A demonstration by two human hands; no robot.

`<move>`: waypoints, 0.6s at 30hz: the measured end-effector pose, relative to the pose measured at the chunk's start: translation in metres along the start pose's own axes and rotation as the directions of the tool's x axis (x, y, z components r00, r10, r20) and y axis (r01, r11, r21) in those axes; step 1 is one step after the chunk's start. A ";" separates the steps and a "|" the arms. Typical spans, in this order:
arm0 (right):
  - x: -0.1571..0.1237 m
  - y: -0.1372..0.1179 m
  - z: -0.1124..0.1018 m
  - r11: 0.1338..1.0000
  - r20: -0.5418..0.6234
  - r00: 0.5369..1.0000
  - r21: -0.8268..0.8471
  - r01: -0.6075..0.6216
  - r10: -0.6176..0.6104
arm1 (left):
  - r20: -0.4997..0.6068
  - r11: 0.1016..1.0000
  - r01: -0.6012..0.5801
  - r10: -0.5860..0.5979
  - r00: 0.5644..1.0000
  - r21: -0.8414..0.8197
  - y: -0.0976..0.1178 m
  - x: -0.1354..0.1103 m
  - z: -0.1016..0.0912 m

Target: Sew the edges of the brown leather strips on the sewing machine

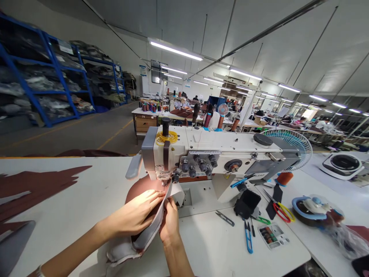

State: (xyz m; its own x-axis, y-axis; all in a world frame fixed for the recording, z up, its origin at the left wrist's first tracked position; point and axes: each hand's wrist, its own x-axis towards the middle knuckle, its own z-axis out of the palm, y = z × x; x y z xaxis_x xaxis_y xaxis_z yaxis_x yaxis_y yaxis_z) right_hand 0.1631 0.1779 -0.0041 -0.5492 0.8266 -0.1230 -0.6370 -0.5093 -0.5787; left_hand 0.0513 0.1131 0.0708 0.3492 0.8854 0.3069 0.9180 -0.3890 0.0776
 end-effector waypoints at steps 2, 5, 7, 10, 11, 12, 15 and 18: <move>0.001 0.001 -0.001 1.000 -0.008 1.000 0.011 0.005 -0.005 | 0.017 1.000 -0.022 0.022 1.000 -0.002 -0.001 -0.001 -0.001; 0.001 0.003 -0.002 0.999 -0.010 1.000 0.043 0.006 -0.006 | 0.058 0.999 -0.036 0.036 0.998 -0.005 -0.001 -0.001 -0.004; 0.000 0.003 -0.001 0.998 -0.029 1.000 0.062 0.003 -0.001 | 0.079 0.999 -0.038 0.039 0.996 -0.019 -0.002 -0.001 -0.005; 0.000 0.003 0.001 0.997 -0.051 0.999 0.073 -0.001 0.005 | 0.078 0.998 -0.057 0.060 0.995 -0.040 -0.002 -0.001 -0.007; 0.001 0.003 0.002 0.997 -0.051 0.999 0.077 -0.001 0.005 | 0.072 0.997 -0.064 0.067 0.995 -0.043 -0.003 0.000 -0.008; 0.001 0.003 0.002 0.997 -0.048 0.999 0.081 0.001 0.003 | 0.070 0.997 -0.071 0.074 0.995 -0.042 -0.003 0.000 -0.008; 0.004 0.006 0.001 0.996 -0.044 0.999 0.087 0.008 -0.004 | 0.092 0.996 -0.088 0.089 0.992 -0.018 -0.005 0.001 -0.009; 0.006 0.009 -0.001 0.997 -0.041 0.999 0.075 0.013 -0.010 | 0.079 0.995 -0.096 0.093 0.993 0.029 -0.007 0.001 -0.008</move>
State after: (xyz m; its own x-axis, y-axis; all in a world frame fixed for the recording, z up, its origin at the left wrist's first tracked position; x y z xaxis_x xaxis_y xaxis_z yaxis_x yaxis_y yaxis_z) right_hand 0.1553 0.1785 -0.0110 -0.5205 0.8406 -0.1500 -0.6829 -0.5153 -0.5178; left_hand 0.0435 0.1146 0.0785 0.4472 0.8624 0.2372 0.8853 -0.4645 0.0198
